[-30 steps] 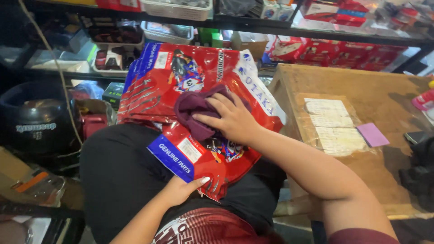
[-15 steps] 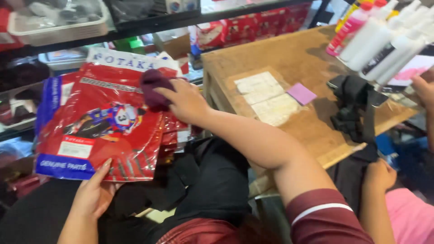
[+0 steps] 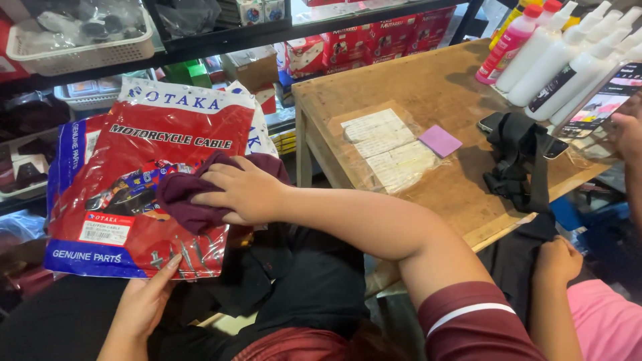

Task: Wiping down motorcycle cable packaging with a cloth to remove dust.

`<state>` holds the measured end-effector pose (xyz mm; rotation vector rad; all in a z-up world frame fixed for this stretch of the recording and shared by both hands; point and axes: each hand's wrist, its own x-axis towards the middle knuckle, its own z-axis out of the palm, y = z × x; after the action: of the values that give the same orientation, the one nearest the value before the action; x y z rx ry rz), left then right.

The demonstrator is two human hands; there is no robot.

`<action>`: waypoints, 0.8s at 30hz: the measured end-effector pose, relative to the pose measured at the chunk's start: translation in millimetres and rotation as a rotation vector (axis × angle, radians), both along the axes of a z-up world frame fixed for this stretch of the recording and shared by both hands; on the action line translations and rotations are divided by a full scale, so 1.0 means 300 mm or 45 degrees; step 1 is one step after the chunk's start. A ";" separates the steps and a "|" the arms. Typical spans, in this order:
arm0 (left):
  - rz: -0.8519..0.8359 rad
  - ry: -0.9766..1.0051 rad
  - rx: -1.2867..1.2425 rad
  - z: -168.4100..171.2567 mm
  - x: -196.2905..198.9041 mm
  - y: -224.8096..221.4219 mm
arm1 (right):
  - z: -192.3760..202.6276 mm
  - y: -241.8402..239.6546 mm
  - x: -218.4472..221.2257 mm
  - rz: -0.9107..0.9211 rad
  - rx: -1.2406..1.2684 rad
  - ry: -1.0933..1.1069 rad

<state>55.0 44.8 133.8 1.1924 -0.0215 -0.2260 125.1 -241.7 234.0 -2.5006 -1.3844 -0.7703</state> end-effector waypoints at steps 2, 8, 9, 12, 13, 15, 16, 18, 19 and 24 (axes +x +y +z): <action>-0.003 -0.007 -0.005 -0.016 -0.003 0.006 | -0.001 0.002 0.000 -0.008 -0.007 0.010; 0.012 -0.009 0.001 -0.007 -0.010 0.000 | -0.005 0.000 0.007 -0.015 -0.009 -0.007; 0.007 -0.004 -0.008 -0.015 -0.010 0.004 | -0.010 -0.001 0.007 -0.004 0.003 -0.017; -0.014 0.009 -0.007 -0.068 0.007 0.028 | -0.007 0.001 0.004 -0.002 0.003 0.005; -0.015 0.009 -0.007 -0.055 0.003 0.021 | -0.006 0.000 0.003 -0.003 0.002 0.005; 0.010 -0.021 0.015 -0.028 -0.003 0.005 | -0.003 0.000 0.001 -0.012 -0.007 -0.006; 0.008 -0.022 0.015 -0.022 -0.007 0.003 | -0.001 -0.001 -0.001 -0.014 -0.008 -0.007; 0.033 0.018 0.029 -0.010 -0.013 0.000 | 0.006 0.000 -0.002 -0.023 -0.031 0.004; 0.034 0.018 0.029 -0.030 -0.008 0.010 | 0.004 0.001 -0.001 -0.022 -0.031 0.004; -0.022 -0.005 -0.011 -0.064 0.000 0.025 | -0.005 0.000 0.001 -0.030 -0.024 0.001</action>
<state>55.0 52.3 114.6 1.1840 -0.0362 -0.2382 125.5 -241.6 232.6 -2.5357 -1.3700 -0.7644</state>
